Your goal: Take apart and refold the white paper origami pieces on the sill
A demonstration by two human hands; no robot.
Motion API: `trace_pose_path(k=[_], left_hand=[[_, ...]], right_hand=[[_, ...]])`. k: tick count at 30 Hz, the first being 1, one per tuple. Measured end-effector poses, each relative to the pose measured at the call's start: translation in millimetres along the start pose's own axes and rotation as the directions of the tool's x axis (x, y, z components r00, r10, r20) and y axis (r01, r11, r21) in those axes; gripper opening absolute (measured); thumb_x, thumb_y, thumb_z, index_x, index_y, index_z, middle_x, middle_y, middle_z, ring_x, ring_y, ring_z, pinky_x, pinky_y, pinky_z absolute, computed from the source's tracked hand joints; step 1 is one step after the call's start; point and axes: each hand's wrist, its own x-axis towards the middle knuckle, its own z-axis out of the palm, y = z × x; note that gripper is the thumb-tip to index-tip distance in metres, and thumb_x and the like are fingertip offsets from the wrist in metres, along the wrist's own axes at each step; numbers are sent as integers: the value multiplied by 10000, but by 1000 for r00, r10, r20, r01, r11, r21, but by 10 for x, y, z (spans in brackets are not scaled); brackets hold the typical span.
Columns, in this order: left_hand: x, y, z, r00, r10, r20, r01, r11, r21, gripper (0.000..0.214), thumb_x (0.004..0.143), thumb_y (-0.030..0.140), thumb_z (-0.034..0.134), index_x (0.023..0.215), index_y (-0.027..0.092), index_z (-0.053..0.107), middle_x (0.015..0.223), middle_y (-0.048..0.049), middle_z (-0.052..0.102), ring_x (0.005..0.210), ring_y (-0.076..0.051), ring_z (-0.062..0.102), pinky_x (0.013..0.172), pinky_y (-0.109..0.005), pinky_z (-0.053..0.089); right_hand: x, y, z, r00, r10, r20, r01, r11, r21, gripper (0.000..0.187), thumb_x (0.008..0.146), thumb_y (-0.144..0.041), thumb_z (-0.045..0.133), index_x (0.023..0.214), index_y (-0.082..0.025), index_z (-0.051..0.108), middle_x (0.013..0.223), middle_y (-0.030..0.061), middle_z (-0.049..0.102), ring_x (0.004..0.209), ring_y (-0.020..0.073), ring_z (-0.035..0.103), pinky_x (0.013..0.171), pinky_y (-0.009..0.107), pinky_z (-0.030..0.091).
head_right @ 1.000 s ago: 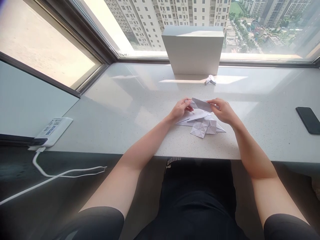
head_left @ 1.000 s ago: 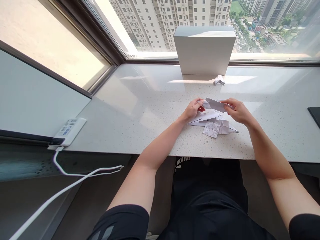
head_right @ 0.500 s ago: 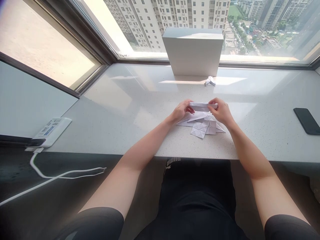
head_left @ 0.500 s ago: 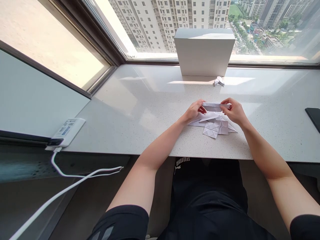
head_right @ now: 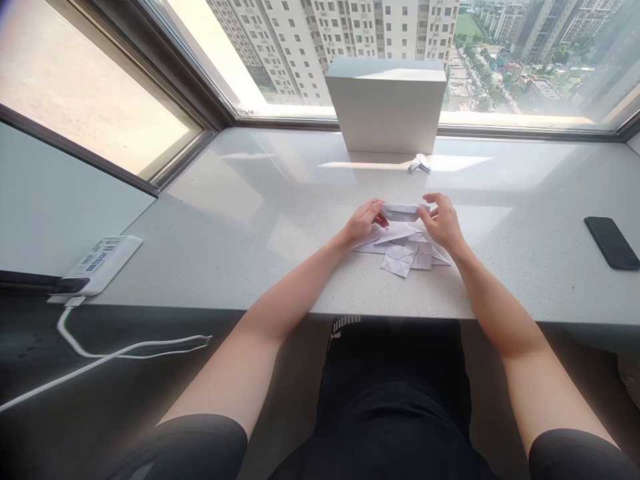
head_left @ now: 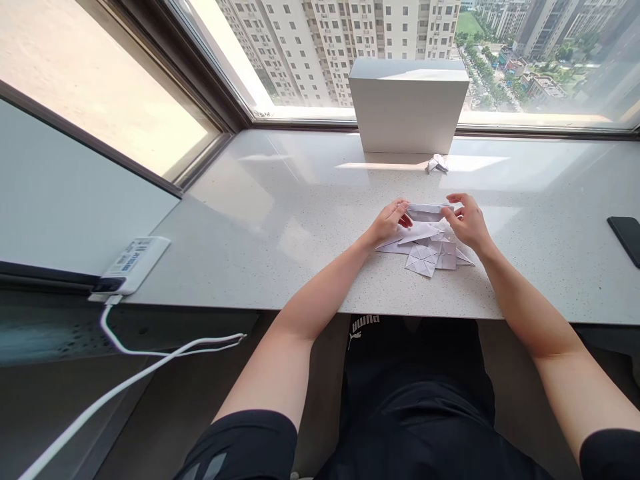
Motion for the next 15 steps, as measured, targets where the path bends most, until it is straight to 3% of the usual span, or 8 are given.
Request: trace_pose_path(k=[3,6,9,15], left_hand=[[-4,14,13,998,-4,-55,0,998,-68,385,1230,585,691,1102,226,747,865,-62,763,820,-223,804,854,-366,683],[3,28,31,997,-18,-73,9,993,-120,369,1252,567,650,1124,227,719,839,-35,751,818,-211,802,841,-354,679],[10,44,41,998,-22,-57,13,990,-143,361,1267,541,625,1117,221,696,826,-22,748,812,-198,797,828,-333,665],[-8,68,39,1000,-23,-10,21,991,-131,379,1265,563,620,1131,216,694,854,-35,767,821,-204,797,834,-333,662]], right_hand=[[34,55,0,998,67,-11,-66,995,68,677,1053,-764,718,1522,-276,686,1517,163,725,971,267,758,819,446,686],[52,60,21,993,89,71,-101,979,179,731,1034,-871,683,1472,-286,684,1319,106,741,936,248,746,798,415,666],[46,21,47,992,81,92,-103,958,267,710,991,-890,722,1365,-291,649,1143,48,704,883,217,706,788,387,642],[25,-43,38,988,130,85,-152,911,382,588,962,-810,818,1127,-313,551,1023,2,643,812,179,648,740,345,604]])
